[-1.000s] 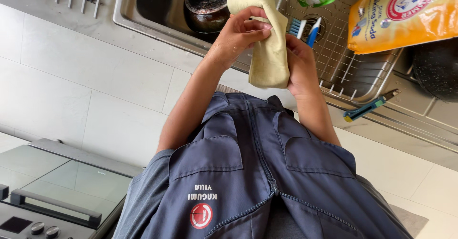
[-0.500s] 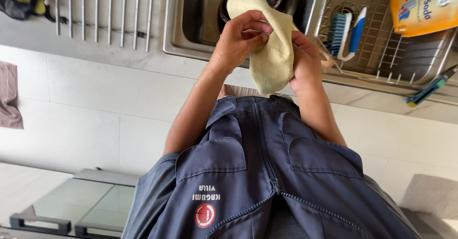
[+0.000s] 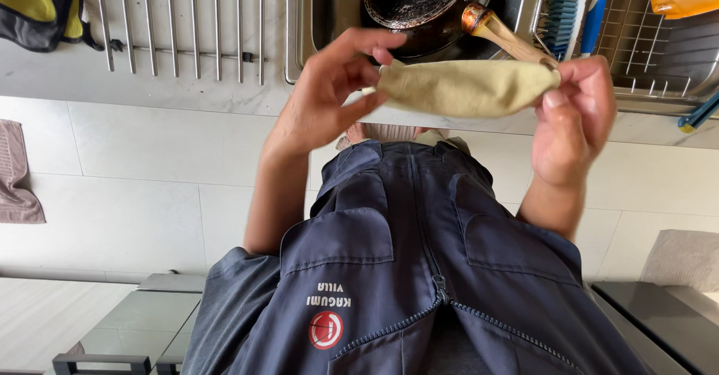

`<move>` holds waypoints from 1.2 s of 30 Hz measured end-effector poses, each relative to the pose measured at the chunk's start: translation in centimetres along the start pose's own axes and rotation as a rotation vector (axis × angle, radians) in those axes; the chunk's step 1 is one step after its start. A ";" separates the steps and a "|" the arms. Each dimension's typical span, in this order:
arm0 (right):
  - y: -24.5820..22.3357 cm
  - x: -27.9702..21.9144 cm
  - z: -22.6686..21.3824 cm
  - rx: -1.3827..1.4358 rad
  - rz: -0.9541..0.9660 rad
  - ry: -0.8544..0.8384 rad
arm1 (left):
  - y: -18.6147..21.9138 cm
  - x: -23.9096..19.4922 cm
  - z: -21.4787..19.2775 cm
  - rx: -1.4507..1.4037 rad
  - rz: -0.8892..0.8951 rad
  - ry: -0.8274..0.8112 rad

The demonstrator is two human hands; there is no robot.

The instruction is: The person cleans the bottom and interior of a burnt pan by scrubbing it with a small tool, rinsing it under a sink faucet, and wiping it with a cloth. They also pour water from a kettle into the pan to assist with the cleaning.

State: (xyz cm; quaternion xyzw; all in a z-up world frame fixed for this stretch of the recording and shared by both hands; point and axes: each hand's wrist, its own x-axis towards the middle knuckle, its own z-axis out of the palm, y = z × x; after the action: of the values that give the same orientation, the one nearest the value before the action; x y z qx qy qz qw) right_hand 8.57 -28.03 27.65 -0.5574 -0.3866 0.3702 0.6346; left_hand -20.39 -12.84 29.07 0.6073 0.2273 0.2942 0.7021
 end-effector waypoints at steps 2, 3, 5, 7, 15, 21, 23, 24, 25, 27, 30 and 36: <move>-2.0 -0.4 0.5 0.001 0.027 -0.084 | 1.9 -1.0 0.2 0.241 0.055 -0.038; -2.8 -0.5 0.8 0.004 0.039 -0.126 | 2.4 -1.4 0.5 0.334 0.117 -0.056; -4.2 -0.3 1.5 -0.028 0.049 -0.204 | 2.4 -1.7 1.1 0.464 0.159 -0.038; -5.2 0.2 2.0 -0.136 0.022 -0.275 | 2.0 -1.7 1.7 0.542 0.121 0.035; -6.4 1.5 0.5 -0.980 -0.326 -0.424 | 2.9 -3.0 5.4 0.764 0.088 0.233; -6.5 2.4 -3.2 -0.685 -0.182 -0.864 | 3.9 -5.0 9.3 0.662 -0.008 0.171; -5.7 2.4 -4.6 -0.638 0.069 -0.973 | 3.4 -5.5 10.2 0.616 -0.066 0.172; -5.1 2.4 -4.9 -0.633 0.041 -0.980 | 2.9 -5.6 10.6 0.626 -0.082 0.182; -4.5 2.4 -5.0 -0.631 0.015 -0.978 | 2.4 -5.7 10.7 0.635 -0.095 0.184; -3.1 2.8 -4.8 -0.644 -0.027 -0.972 | 0.9 -5.7 10.2 0.592 -0.073 0.200; -0.7 3.3 -3.5 -0.737 -0.034 -0.934 | -2.3 -4.8 8.0 0.570 -0.165 0.195; 3.2 2.4 0.7 -0.959 0.121 -0.793 | -6.8 -2.2 2.2 0.629 -0.231 0.015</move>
State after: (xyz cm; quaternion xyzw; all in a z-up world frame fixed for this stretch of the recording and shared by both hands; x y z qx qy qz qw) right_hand 8.86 -25.20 24.71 -0.6214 -0.6836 0.3695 0.0999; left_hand -19.51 -16.58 22.59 0.7624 0.3795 0.1324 0.5072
